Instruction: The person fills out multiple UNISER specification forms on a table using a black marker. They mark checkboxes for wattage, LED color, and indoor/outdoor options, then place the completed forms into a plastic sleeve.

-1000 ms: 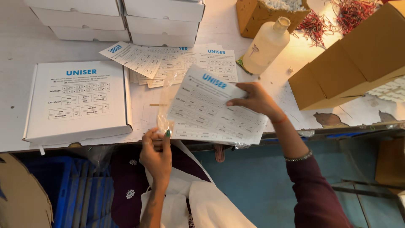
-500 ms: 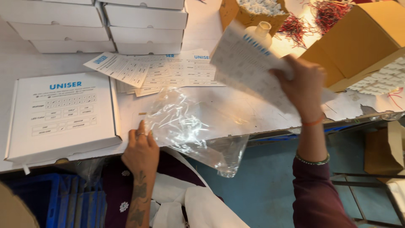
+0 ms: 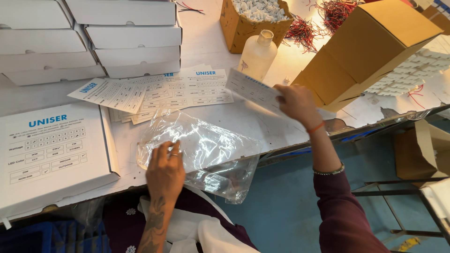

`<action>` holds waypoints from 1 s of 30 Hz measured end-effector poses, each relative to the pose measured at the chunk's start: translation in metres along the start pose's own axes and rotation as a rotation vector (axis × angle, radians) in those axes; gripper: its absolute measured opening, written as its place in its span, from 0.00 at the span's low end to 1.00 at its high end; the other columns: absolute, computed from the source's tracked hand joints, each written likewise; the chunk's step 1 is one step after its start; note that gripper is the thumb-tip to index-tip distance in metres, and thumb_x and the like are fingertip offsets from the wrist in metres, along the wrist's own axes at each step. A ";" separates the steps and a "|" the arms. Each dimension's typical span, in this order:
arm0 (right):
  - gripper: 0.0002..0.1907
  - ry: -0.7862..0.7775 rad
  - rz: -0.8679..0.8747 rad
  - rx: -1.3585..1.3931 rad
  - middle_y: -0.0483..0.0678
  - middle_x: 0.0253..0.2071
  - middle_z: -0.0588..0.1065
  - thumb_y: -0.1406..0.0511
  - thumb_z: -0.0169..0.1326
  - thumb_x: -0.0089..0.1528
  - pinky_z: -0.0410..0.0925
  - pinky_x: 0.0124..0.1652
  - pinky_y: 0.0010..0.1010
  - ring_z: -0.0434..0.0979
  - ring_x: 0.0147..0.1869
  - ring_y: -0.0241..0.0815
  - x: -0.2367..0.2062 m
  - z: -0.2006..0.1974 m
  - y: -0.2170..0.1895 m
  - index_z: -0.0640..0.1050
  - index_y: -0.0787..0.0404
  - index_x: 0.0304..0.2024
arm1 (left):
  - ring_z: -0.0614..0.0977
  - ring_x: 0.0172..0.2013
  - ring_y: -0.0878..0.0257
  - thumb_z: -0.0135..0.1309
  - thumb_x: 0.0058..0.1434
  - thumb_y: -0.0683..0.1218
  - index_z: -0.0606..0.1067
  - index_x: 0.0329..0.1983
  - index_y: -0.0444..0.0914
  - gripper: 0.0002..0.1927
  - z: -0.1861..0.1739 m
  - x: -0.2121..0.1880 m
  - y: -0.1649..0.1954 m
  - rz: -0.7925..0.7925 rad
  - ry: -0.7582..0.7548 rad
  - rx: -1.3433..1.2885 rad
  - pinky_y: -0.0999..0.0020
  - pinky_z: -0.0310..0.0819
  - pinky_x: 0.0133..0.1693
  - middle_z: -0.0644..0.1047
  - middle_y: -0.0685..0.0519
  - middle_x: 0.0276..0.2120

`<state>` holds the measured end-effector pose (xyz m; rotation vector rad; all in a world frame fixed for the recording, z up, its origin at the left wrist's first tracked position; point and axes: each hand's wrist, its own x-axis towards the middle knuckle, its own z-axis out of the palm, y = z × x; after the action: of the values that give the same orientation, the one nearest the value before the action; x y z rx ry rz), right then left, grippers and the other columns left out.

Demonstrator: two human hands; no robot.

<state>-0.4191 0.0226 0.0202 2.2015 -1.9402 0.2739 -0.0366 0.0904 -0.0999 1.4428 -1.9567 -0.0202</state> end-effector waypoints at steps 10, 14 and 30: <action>0.18 0.087 -0.143 0.118 0.63 0.32 0.78 0.65 0.61 0.56 0.70 0.40 0.51 0.78 0.38 0.63 -0.005 -0.004 0.002 0.80 0.64 0.48 | 0.70 0.60 0.50 0.50 0.64 0.64 0.67 0.68 0.40 0.35 0.049 0.050 0.060 -0.033 -0.470 -0.143 0.51 0.69 0.57 0.67 0.42 0.62; 0.17 0.097 0.007 0.265 0.63 0.32 0.77 0.65 0.60 0.60 0.69 0.37 0.45 0.78 0.36 0.61 -0.021 -0.025 0.007 0.79 0.65 0.51 | 0.55 0.70 0.41 0.45 0.58 0.72 0.63 0.71 0.41 0.45 0.056 0.040 0.075 0.098 -0.285 0.106 0.33 0.47 0.65 0.59 0.35 0.70; 0.17 0.531 0.538 1.478 0.56 0.52 0.79 0.73 0.57 0.65 0.72 0.50 0.27 0.80 0.50 0.41 -0.130 0.046 -0.001 0.74 0.76 0.55 | 0.61 0.70 0.49 0.57 0.62 0.48 0.72 0.65 0.35 0.28 0.047 0.013 0.039 0.171 -0.442 -0.110 0.39 0.44 0.69 0.67 0.42 0.68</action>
<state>-0.4341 0.1346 -0.0588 1.5081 -2.0909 2.6972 -0.0960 0.0763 -0.1136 1.2713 -2.3864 -0.3934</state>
